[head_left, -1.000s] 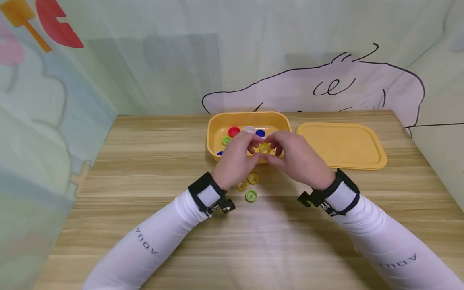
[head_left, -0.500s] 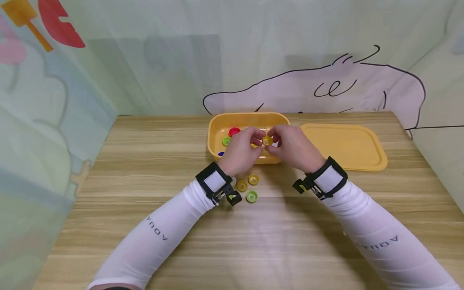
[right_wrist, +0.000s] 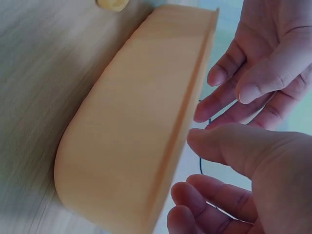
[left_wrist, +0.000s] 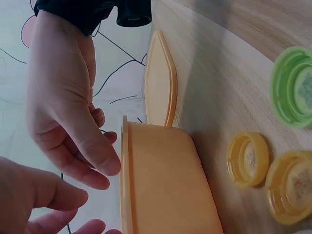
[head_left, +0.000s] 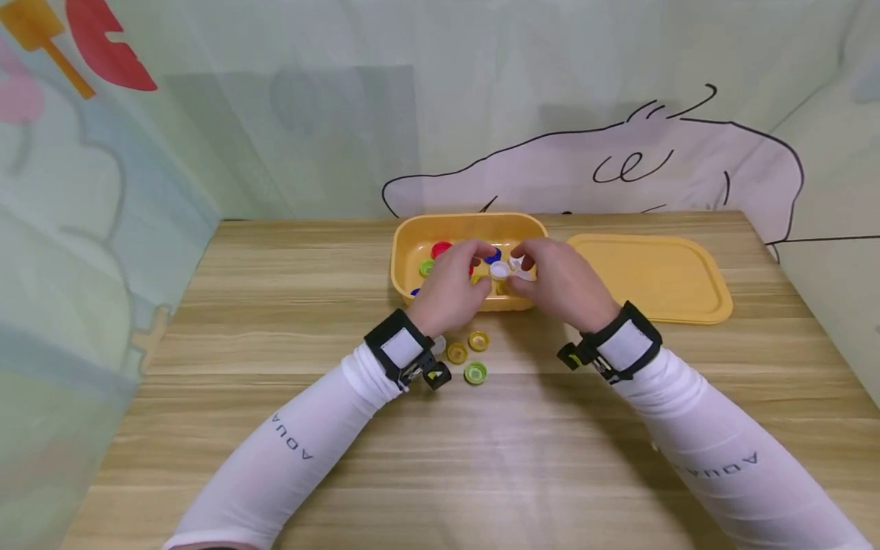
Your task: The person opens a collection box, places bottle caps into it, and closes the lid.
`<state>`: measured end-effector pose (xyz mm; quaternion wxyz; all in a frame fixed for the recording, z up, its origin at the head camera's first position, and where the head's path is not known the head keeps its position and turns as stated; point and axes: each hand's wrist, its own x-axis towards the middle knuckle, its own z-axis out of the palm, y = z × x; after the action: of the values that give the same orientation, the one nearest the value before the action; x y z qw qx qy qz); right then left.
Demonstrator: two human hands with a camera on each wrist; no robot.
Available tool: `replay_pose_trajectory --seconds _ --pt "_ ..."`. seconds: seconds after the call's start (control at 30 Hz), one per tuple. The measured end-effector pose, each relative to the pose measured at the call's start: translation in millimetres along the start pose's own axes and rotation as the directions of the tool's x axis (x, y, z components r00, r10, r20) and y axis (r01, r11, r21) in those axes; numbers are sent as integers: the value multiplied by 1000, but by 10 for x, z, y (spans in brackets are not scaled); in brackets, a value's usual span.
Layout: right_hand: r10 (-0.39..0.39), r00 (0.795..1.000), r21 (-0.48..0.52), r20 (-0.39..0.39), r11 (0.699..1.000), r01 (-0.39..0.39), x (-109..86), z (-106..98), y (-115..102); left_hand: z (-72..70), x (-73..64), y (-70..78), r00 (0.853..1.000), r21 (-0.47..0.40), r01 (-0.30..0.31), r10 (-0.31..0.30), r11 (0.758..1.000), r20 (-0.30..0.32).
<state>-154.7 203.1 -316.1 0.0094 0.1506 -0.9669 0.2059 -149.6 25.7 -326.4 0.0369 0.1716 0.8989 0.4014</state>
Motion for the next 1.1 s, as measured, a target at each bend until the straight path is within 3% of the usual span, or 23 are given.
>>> replay_pose_trajectory --seconds 0.2,0.37,0.5,0.73,0.97,1.1 --pt "-53 999 31 -9 998 53 -166 -42 -95 -82 -178 -27 998 22 -56 56 998 -39" --pt "-151 989 45 10 988 150 -349 -20 -188 -129 -397 -88 991 39 -132 133 990 -28" --pt "-230 971 28 60 973 228 -507 74 -230 -130 -601 -156 986 46 -162 161 986 34" --pt "-301 937 37 176 953 299 -714 358 -247 -45 -883 -278 973 160 -148 115 976 199" --pt "-306 934 55 184 952 301 -761 549 -233 73 -951 -379 954 239 -189 121 952 275" --pt "-297 934 63 199 955 290 -761 588 -242 120 -957 -407 952 277 -182 98 944 291"
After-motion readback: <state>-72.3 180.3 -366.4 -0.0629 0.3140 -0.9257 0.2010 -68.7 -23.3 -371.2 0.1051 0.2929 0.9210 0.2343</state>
